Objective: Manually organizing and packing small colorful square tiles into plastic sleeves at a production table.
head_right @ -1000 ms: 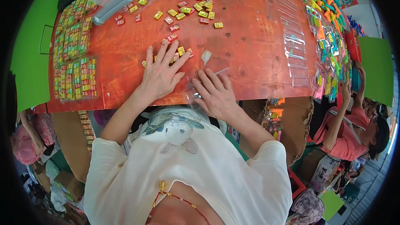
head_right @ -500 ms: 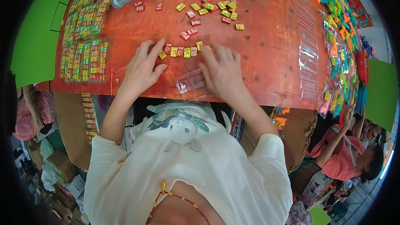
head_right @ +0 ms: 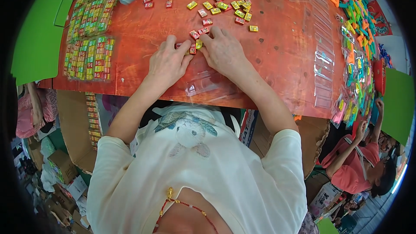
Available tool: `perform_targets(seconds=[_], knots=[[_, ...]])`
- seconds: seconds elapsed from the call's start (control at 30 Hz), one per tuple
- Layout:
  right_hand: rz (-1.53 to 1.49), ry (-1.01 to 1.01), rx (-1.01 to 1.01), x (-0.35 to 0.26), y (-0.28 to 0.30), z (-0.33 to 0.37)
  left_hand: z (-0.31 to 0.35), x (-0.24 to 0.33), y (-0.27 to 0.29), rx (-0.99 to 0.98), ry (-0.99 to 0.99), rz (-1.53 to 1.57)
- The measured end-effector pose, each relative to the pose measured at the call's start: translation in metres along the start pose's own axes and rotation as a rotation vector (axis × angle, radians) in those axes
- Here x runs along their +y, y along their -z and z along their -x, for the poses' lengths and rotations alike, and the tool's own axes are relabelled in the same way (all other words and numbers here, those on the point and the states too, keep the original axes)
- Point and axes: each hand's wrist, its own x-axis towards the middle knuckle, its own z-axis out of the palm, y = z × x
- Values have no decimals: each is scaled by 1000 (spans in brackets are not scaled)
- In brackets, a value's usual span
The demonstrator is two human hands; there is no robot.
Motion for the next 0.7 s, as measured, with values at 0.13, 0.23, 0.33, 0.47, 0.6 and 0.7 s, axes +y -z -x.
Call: perform_targets(seconds=[0.13,0.23,0.33,0.47,0.6,0.7], knots=[[-110,25,10,3,5,1,-5,3,-4,54,-13,-13],[-99,103,25,5,5,3,-5,4,-5,57,-13,-26],[-71,96,-39,11,3,-1,-7,4,-5,42,6,-26],[-110,150,-33,19,1,-1,-9,5,-5,67,7,-14],[-147,127,-59,21,4,-7,-15,5,-2,33,57,37],[-161,66,-105,17,22,-2,-15,13,6,34,57,76]])
